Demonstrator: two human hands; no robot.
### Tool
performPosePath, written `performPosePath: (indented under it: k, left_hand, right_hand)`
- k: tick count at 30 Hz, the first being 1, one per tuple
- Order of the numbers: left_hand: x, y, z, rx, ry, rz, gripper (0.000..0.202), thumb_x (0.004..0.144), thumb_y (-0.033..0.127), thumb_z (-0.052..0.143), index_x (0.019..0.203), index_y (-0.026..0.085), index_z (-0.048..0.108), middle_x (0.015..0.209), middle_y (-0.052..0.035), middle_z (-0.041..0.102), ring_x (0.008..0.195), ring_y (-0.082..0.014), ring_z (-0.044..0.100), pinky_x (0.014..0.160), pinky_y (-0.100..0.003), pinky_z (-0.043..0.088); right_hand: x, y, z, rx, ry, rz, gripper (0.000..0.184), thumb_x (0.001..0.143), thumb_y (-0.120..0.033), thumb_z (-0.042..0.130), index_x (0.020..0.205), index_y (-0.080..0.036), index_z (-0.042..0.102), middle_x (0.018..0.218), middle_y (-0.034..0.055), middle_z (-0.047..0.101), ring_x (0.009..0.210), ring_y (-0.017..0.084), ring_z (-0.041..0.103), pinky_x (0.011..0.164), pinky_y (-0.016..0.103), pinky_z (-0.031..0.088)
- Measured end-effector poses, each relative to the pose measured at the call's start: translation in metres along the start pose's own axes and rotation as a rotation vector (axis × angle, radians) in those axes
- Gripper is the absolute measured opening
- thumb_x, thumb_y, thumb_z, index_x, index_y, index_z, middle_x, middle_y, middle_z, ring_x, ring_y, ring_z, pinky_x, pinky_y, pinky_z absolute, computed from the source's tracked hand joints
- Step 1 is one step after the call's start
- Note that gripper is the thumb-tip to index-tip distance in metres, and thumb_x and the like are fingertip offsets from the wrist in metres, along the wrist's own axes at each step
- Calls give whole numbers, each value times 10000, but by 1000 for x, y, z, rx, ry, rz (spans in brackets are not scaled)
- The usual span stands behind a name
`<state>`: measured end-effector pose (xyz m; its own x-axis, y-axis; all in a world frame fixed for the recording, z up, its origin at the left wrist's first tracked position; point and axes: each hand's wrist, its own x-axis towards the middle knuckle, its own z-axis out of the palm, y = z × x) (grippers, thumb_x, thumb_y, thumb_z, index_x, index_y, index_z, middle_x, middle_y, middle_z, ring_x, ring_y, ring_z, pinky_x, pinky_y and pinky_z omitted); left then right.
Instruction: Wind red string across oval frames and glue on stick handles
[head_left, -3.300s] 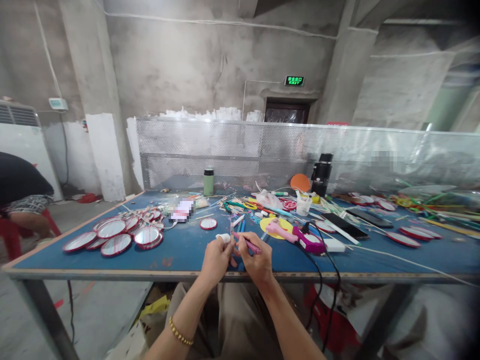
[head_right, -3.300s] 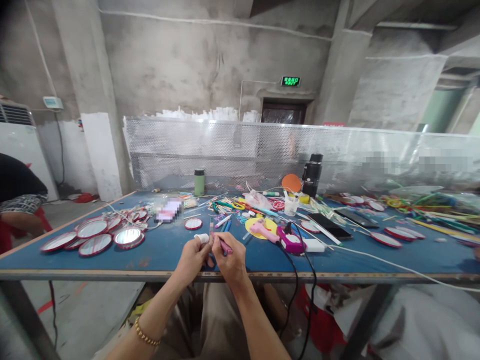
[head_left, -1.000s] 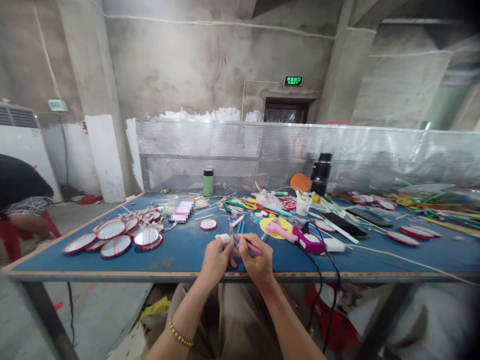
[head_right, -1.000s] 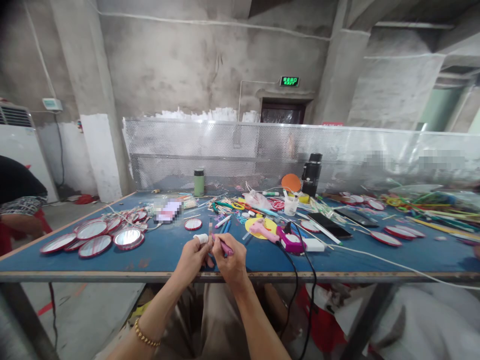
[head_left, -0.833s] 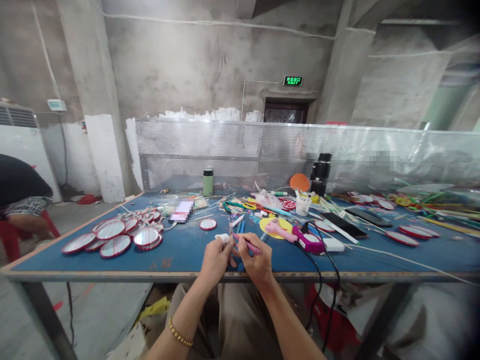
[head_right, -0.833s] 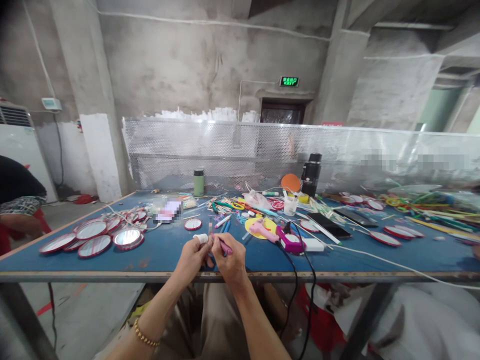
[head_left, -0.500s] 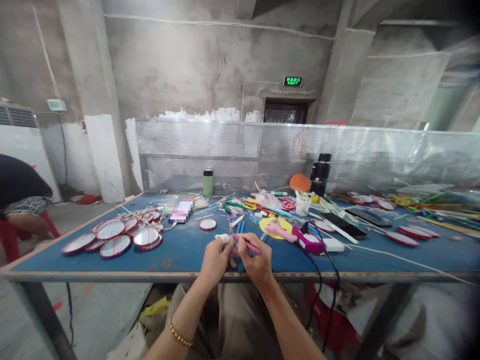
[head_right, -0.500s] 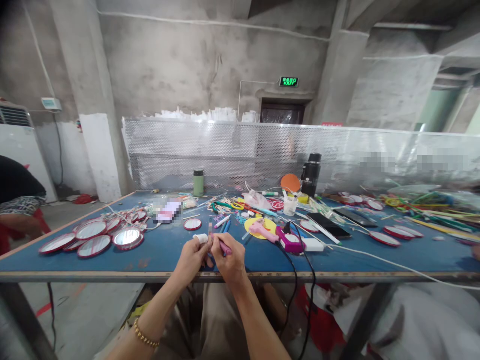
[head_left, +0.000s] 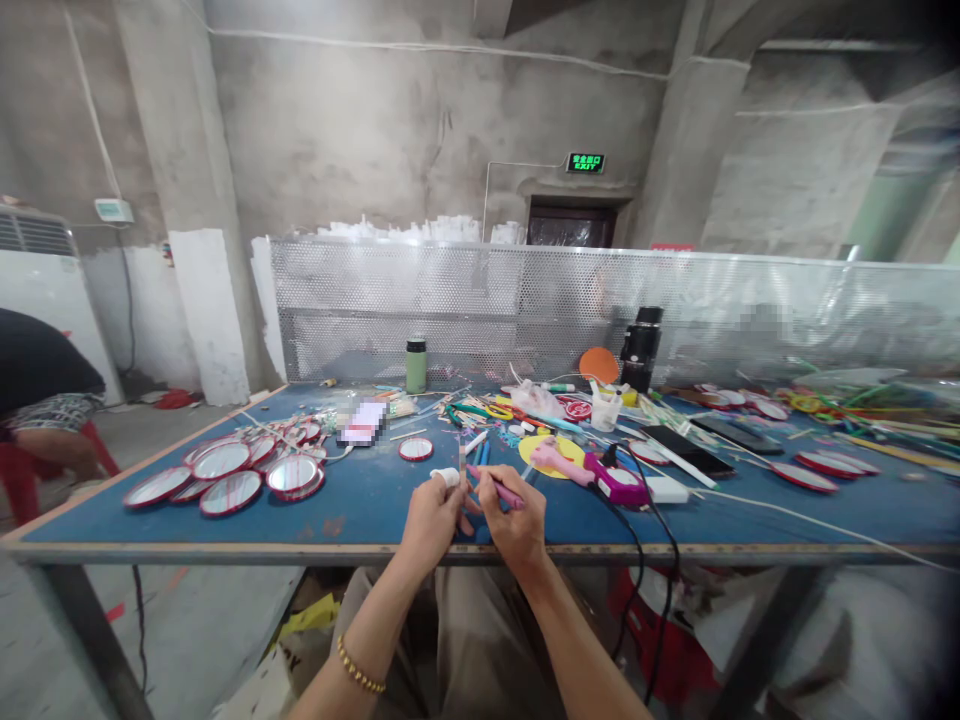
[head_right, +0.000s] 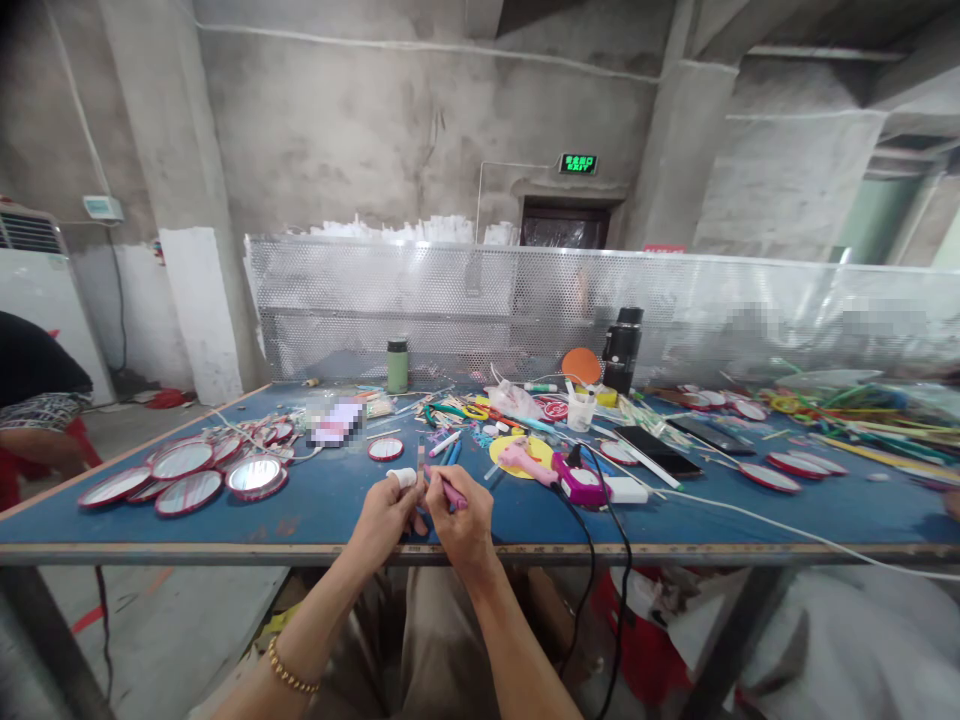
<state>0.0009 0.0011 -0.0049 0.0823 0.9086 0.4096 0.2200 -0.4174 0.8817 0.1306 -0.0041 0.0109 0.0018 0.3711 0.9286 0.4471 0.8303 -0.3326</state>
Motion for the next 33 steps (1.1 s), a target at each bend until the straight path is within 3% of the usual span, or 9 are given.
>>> performPosePath:
  k: [33]
  left_hand:
    - [0, -1, 1, -17, 17, -9, 307, 902, 441, 486, 722, 204, 559, 448, 31, 605, 427, -147, 596, 475, -219, 416]
  right_hand:
    - [-2, 1, -1, -35, -63, -28, 203, 925, -191, 489, 820, -192, 662, 705, 14, 685, 621, 128, 641, 625, 229, 518]
